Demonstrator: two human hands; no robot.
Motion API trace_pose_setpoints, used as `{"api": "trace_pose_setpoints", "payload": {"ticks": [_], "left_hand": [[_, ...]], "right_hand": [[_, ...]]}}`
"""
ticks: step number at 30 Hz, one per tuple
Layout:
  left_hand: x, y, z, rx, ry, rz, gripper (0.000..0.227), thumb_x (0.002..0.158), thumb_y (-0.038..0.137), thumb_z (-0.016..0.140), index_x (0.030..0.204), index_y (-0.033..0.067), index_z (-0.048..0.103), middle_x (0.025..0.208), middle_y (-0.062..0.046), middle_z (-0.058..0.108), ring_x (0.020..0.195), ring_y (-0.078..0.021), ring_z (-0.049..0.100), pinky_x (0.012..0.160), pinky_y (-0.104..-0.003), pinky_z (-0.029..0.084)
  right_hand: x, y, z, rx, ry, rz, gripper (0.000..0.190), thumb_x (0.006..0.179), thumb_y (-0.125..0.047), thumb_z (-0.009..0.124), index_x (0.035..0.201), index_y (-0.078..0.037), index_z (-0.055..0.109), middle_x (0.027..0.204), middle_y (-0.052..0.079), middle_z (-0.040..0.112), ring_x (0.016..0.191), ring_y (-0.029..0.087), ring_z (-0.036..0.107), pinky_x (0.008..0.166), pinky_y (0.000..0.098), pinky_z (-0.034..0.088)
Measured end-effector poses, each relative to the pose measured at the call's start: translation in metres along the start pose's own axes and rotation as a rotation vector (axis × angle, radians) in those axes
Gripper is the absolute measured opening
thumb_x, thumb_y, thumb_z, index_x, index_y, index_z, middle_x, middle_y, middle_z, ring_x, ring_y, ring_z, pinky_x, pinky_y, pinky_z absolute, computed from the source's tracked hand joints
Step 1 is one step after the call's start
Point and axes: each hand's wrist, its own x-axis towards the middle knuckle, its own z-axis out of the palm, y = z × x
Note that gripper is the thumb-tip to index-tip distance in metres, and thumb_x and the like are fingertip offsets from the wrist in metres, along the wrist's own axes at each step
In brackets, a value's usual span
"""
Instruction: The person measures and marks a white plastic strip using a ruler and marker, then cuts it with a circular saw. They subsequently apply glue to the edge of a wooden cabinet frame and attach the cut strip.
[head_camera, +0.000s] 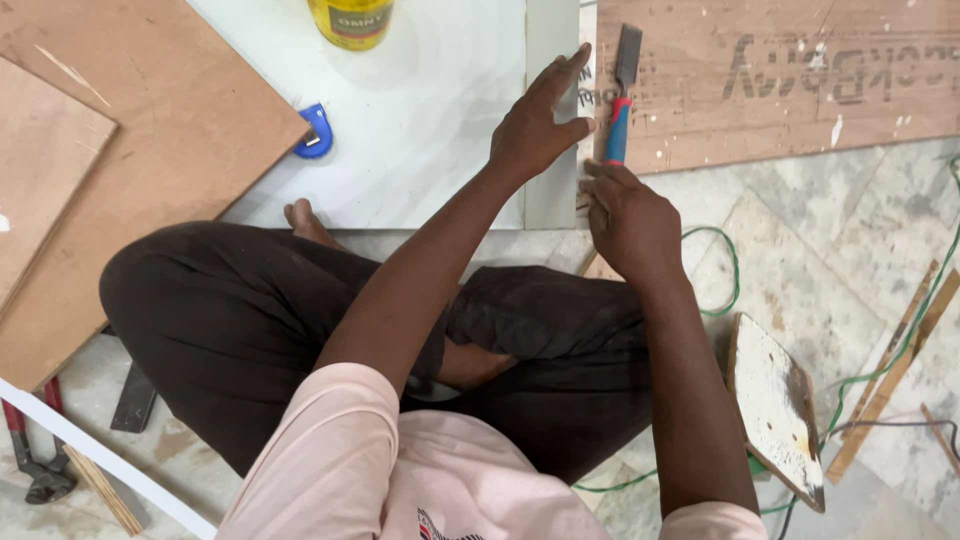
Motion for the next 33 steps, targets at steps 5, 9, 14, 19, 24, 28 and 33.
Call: {"api": "trace_pose_setpoints", "payload": {"ticks": [5,9,14,19,24,28,33], "left_hand": [[0.045,-0.004,0.0,-0.067,0.094,-0.087,0.104,0.082,0.037,0.08,0.163,0.0329,0.015,0.156,-0.012,0.052,0.141,-0.0316,0.054,0.108,-0.042,0.05],[0.082,-0.012,-0.003,-0.081,0.149,-0.203,0.104,0.08,0.04,0.081,0.162,0.0271,0.019,0.144,-0.012,0.062,0.129,-0.0282,0.063,0.101,-0.042,0.053],[0.128,-0.021,-0.001,-0.099,0.257,-0.233,0.087,0.081,0.038,0.081,0.153,0.0201,0.037,0.137,-0.01,0.066,0.117,-0.0251,0.068,0.093,-0.043,0.055],[0.168,-0.026,-0.001,-0.1,0.38,-0.179,0.068,0.083,0.035,0.081,0.142,0.0177,0.055,0.134,-0.007,0.07,0.118,-0.0234,0.069,0.095,-0.041,0.056],[0.197,-0.021,-0.007,-0.134,0.407,-0.183,0.073,0.082,0.027,0.079,0.149,0.0279,0.05,0.132,-0.007,0.069,0.112,-0.0213,0.071,0.091,-0.04,0.056],[0.213,-0.034,-0.007,-0.058,0.444,-0.068,0.077,0.083,0.028,0.082,0.151,0.0312,0.047,0.124,-0.007,0.069,0.116,-0.0209,0.068,0.091,-0.04,0.056],[0.219,-0.048,-0.014,0.134,0.356,-0.025,0.072,0.088,0.038,0.079,0.152,0.0383,0.045,0.114,-0.003,0.065,0.106,-0.0182,0.068,0.087,-0.039,0.057]], "right_hand": [[0.007,-0.002,-0.002,-0.007,0.012,-0.028,0.019,0.087,-0.012,0.07,0.105,-0.009,0.075,0.128,0.003,0.071,0.096,0.029,0.071,0.077,0.0412,0.057],[0.008,-0.002,-0.002,0.011,-0.003,0.018,0.014,0.09,-0.015,0.071,0.102,-0.008,0.074,0.126,0.002,0.072,0.094,0.029,0.072,0.076,0.0414,0.057],[0.012,-0.003,-0.003,0.043,0.027,0.028,0.014,0.089,-0.016,0.071,0.099,-0.008,0.074,0.124,0.004,0.072,0.092,0.029,0.072,0.075,0.0408,0.058],[0.017,-0.004,-0.001,0.05,0.066,0.04,0.012,0.088,-0.016,0.074,0.098,-0.009,0.074,0.118,0.004,0.073,0.09,0.028,0.073,0.076,0.0382,0.059],[0.022,-0.012,0.013,0.05,0.174,0.037,0.032,0.086,-0.018,0.078,0.116,-0.007,0.074,0.109,0.008,0.071,0.091,0.028,0.071,0.075,0.0385,0.058],[0.024,-0.013,0.024,0.021,0.232,0.061,0.036,0.087,-0.017,0.08,0.121,-0.007,0.073,0.105,0.006,0.069,0.089,0.024,0.071,0.074,0.0375,0.058],[0.02,-0.01,0.037,0.171,0.283,0.188,0.038,0.083,-0.013,0.083,0.119,-0.005,0.072,0.118,0.012,0.065,0.079,0.02,0.07,0.063,0.0315,0.058]]}}
